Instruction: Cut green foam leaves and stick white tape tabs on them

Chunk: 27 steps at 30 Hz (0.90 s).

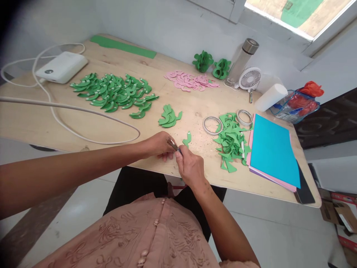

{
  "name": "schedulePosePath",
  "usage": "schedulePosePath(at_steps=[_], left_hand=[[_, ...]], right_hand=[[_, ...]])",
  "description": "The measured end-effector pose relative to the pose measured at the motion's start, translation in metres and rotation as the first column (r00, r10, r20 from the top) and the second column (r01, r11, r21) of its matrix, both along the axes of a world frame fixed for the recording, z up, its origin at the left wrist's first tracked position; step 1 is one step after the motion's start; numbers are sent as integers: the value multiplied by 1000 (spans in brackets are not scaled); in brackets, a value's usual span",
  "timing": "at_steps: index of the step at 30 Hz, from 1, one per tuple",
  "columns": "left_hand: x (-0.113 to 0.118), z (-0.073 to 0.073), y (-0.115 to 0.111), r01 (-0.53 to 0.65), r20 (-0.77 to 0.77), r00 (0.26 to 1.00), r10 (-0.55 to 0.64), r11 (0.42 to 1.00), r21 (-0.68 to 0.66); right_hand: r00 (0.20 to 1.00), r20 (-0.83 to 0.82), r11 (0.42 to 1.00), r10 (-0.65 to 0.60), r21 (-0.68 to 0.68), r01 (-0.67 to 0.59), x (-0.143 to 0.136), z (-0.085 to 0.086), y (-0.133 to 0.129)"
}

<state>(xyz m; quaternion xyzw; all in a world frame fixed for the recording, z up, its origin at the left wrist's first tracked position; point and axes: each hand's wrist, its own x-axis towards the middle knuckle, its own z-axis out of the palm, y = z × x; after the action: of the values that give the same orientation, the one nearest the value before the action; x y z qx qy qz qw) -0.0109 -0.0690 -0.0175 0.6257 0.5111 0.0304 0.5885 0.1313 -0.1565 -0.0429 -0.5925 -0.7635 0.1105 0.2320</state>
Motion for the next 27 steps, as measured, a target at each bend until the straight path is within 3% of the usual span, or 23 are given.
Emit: schedulePosePath(at_steps=[9,17,27], left_hand=[[0,1,2,41,-36,999,-41,999,15],[-5,0,4,77,66,995,-76,997,-7],[-6,0,5,87,104,991,-87,996,-3]], right_hand=[[998,7,997,65,43,-66,4,-2,-2],[979,117,985,167,34,-172,9,1,3],[971,114,975,209,47,-216,12,0,9]])
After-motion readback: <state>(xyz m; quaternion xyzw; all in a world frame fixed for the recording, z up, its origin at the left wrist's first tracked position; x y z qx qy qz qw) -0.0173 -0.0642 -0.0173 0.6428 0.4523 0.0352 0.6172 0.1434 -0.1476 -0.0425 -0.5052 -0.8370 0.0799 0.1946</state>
